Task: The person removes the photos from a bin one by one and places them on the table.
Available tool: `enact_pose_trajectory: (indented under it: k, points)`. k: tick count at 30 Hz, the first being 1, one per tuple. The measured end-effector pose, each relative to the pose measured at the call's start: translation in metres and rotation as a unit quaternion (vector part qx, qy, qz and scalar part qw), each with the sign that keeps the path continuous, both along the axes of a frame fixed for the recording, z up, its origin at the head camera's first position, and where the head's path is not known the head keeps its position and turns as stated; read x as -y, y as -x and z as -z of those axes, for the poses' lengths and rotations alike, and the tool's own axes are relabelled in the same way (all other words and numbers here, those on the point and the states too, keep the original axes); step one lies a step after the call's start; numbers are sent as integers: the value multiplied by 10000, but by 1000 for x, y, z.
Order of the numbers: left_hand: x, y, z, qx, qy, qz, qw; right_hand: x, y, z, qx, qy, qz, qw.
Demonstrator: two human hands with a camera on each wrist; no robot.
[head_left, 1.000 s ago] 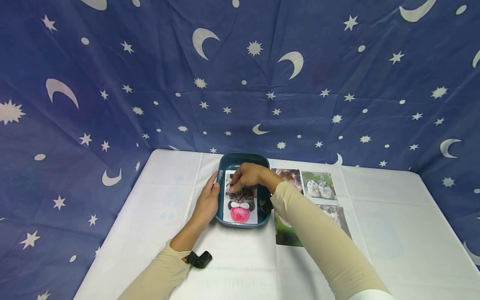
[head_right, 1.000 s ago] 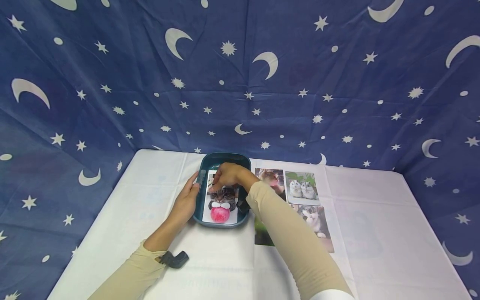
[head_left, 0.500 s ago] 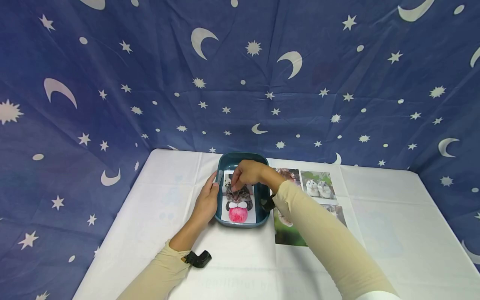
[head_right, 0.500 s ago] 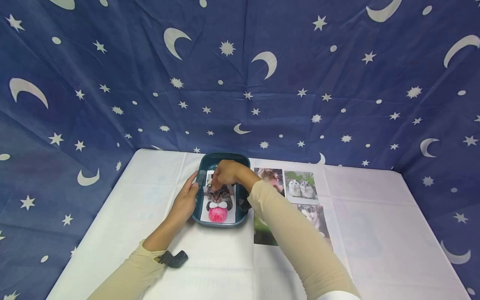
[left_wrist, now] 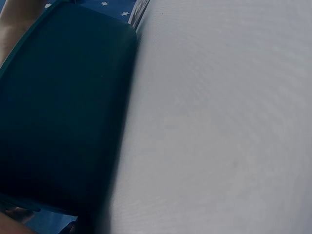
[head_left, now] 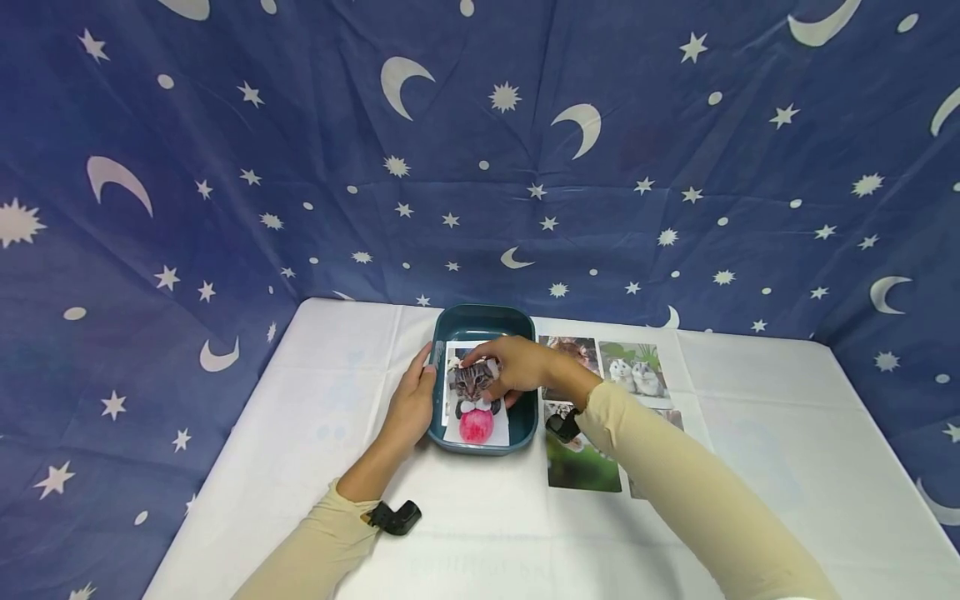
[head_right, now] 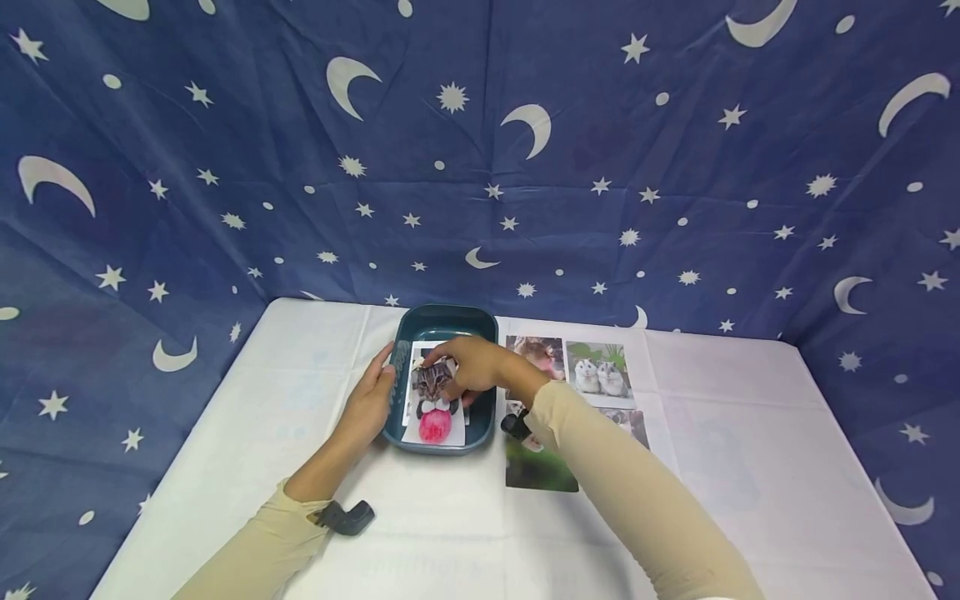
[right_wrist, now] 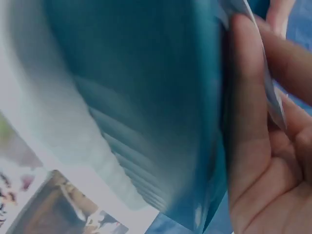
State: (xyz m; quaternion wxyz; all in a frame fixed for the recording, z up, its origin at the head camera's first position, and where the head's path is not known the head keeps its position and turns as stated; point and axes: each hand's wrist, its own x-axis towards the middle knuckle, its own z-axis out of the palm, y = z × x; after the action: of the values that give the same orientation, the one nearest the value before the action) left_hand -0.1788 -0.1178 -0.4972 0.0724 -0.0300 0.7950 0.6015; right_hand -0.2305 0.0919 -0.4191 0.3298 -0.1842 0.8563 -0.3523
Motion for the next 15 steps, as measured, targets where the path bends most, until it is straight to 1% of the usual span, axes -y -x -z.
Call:
enact_pose_trajectory:
  k: [3, 7, 11, 15]
  points:
    - [0, 0, 1, -24, 0, -5, 10000, -3, -8, 3, -413, 37, 53, 9991]
    - [0, 0, 1, -4, -11, -8, 10000, -11, -15, 4, -950, 94, 136, 9953]
    - [0, 1, 1, 24, -2, 1, 10000, -23, -18, 2, -1209, 426, 310, 9913]
    - [-1, 1, 2, 29, -36, -27, 10000, -45, -22, -2, -1350, 950, 600, 9845]
